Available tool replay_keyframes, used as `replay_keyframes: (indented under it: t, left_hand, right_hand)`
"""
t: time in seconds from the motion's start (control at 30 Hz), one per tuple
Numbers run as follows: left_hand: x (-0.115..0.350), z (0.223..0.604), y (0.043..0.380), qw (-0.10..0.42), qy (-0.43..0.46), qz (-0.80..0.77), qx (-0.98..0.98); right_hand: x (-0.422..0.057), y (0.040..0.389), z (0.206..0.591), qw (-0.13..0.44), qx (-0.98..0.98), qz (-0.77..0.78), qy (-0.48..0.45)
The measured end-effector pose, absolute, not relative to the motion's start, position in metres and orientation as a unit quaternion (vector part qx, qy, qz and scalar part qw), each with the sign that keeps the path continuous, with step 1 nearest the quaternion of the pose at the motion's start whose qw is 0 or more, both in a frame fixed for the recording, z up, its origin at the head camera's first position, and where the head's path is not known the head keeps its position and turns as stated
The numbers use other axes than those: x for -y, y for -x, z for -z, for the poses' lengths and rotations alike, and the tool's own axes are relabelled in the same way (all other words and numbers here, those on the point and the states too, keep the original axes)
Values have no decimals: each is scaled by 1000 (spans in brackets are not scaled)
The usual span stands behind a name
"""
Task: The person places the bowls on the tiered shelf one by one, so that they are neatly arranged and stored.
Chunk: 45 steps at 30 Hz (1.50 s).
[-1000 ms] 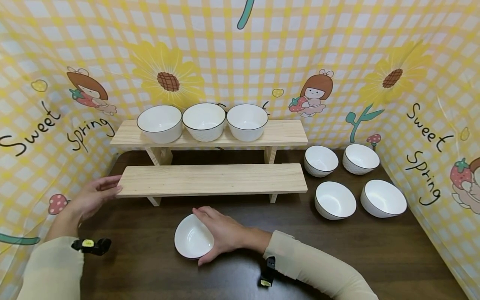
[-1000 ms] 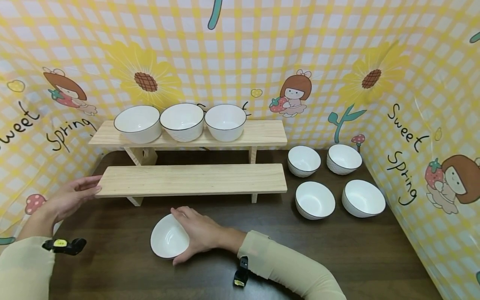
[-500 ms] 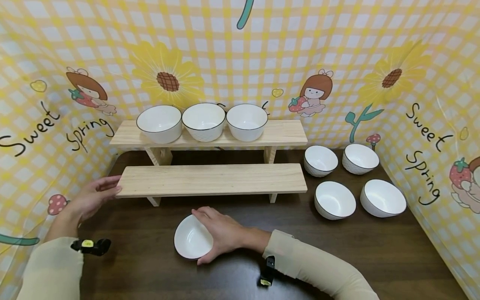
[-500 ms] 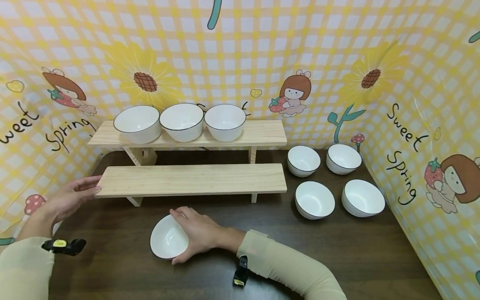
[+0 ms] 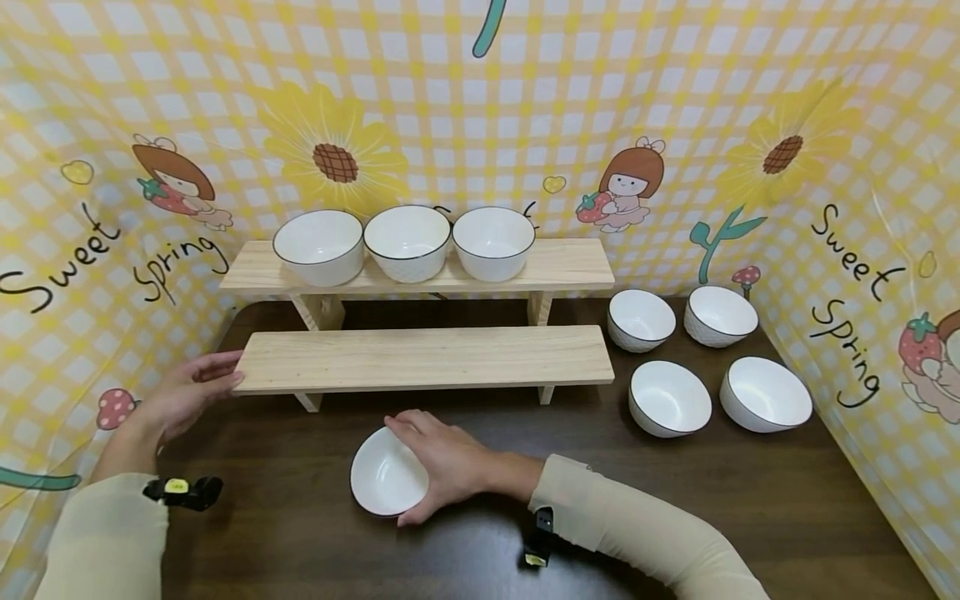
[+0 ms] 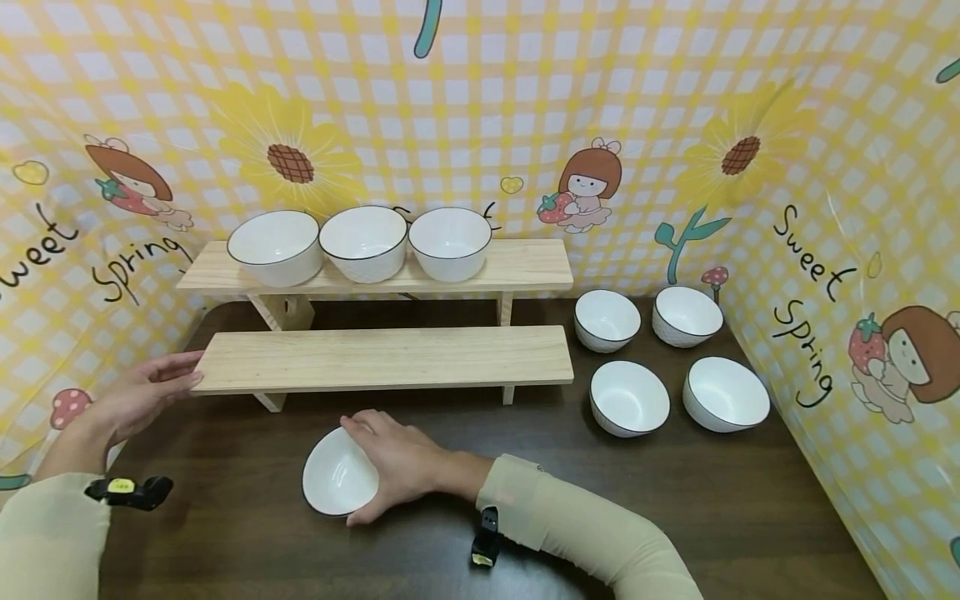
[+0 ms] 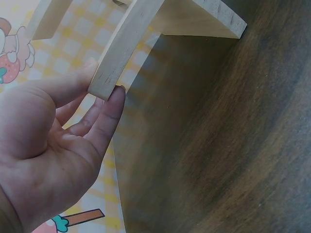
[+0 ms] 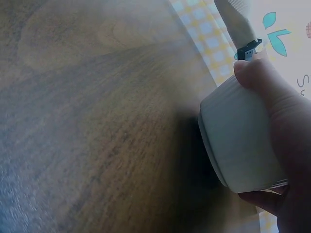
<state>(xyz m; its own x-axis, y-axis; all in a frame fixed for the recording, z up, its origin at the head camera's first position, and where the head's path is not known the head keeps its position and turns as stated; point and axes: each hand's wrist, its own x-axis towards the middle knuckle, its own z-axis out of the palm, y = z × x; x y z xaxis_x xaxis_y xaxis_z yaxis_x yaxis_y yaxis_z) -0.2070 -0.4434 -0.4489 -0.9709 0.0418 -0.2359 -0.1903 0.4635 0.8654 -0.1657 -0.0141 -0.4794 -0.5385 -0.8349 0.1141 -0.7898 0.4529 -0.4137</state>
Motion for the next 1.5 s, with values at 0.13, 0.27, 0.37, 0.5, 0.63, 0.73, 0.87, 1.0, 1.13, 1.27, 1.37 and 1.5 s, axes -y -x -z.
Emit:
replay_keyframes:
  t: [0.13, 0.27, 0.37, 0.5, 0.63, 0.73, 0.87, 1.0, 1.13, 1.27, 1.37, 1.5]
  left_hand:
    - [443, 449, 208, 110, 41, -519, -847]
    - [443, 450, 208, 110, 41, -520, -846]
    - [444, 450, 208, 111, 40, -520, -846]
    - [444, 448, 208, 110, 37, -520, -846]
    - [443, 447, 208, 112, 38, -519, -847]
    - [443, 447, 208, 114, 39, -517, -847]
    - [443, 447, 208, 115, 39, -514, -849]
    - [443, 447, 208, 116, 39, -513, -850]
    - [444, 447, 209, 116, 35, -519, -846]
    - [445, 448, 209, 114, 30, -527, -842]
    - [446, 449, 208, 114, 28, -532, -839]
    - [446, 450, 207, 114, 28, -535, -837]
  right_hand:
    - [9, 165, 472, 53, -851, 212, 478]
    - [3, 166, 466, 56, -852, 211, 475]
    - [-4, 167, 462, 58, -854, 210, 472]
    - [-14, 167, 455, 62, -855, 213, 468]
    - [-27, 168, 450, 60, -856, 216, 466]
    - [-36, 168, 446, 54, -856, 217, 467]
    - [-48, 168, 440, 43, -854, 224, 468]
    - [-60, 168, 435, 35, -854, 231, 464]
    - [-73, 167, 431, 29, -857, 235, 457]
    - [-85, 166, 428, 25, -861, 239, 447]
    - [-94, 165, 425, 26, -864, 244, 439]
    - [-105, 164, 422, 28, -868, 249, 428]
